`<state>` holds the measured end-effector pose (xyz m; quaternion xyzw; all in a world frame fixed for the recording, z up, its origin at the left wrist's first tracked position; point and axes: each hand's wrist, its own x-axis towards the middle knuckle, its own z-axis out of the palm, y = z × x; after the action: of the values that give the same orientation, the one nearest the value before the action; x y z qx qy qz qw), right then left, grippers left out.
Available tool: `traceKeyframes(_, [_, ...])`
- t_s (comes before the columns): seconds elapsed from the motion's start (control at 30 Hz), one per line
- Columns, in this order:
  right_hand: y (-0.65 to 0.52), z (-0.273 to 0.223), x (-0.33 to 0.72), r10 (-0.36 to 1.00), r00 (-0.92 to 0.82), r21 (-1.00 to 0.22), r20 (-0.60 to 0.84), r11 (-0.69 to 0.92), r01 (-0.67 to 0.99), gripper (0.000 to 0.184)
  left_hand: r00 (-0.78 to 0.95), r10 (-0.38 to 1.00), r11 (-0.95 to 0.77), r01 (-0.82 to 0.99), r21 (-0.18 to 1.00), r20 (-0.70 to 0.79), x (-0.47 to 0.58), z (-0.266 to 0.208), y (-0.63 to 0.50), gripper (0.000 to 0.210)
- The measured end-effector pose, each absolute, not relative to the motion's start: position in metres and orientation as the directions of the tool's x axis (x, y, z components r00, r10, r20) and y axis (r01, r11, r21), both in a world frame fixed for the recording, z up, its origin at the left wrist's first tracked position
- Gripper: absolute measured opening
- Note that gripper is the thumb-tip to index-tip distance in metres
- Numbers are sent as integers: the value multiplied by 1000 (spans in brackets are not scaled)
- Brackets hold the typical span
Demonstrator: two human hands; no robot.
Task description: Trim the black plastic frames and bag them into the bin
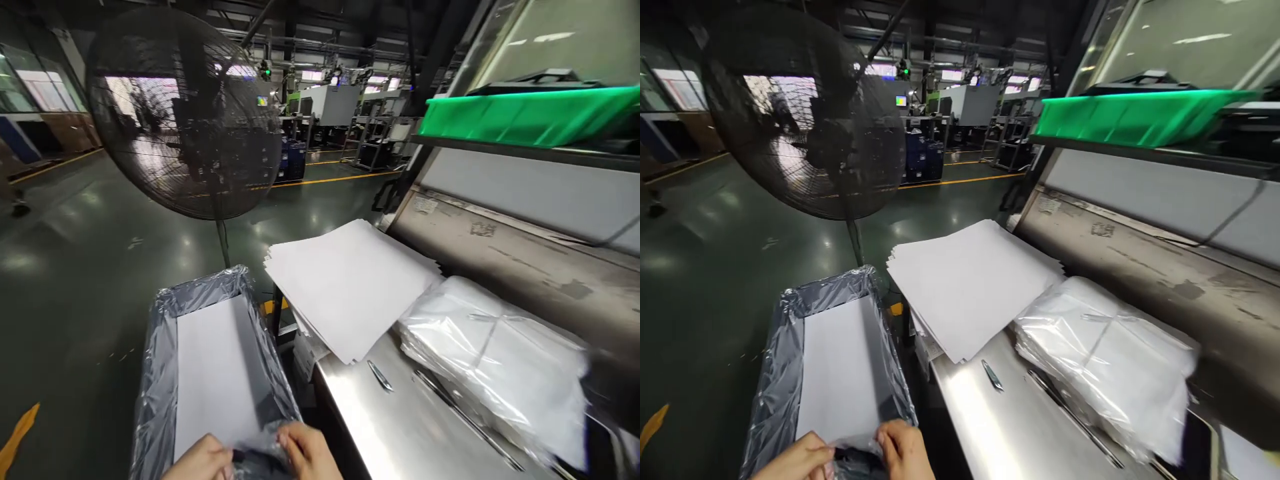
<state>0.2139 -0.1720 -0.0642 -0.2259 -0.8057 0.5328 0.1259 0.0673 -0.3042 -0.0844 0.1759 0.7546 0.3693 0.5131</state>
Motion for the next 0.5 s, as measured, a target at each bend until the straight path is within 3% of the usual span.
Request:
traceKeyframes(0.17, [-135, -20, 191, 541, -839, -887, 58, 414, 205, 29, -452, 686, 603, -86, 793, -570, 40, -48, -288, 30])
traceKeyframes(0.37, [-116, 11, 161, 482, -867, -895, 129, 432, 107, 23, -464, 730, 529, -82, 845, -502, 4, -14, -297, 15])
traceKeyframes(0.43, [-113, 17, 152, 452, -880, -909, 148, 413, 59, 23, -294, 714, 553, -320, 769, -635, 6, -21, -303, 40])
traceKeyframes(0.47, [-113, 20, 148, 431, -889, -915, 156, 401, 34, 24, -155, 693, 564, -492, 664, -704, 10, -29, -305, 55])
traceKeyframes(0.5, [-116, 22, 146, 404, -900, -920, 164, 391, 9, 24, 38, 660, 584, -655, 480, -751, 15, -38, -305, 68])
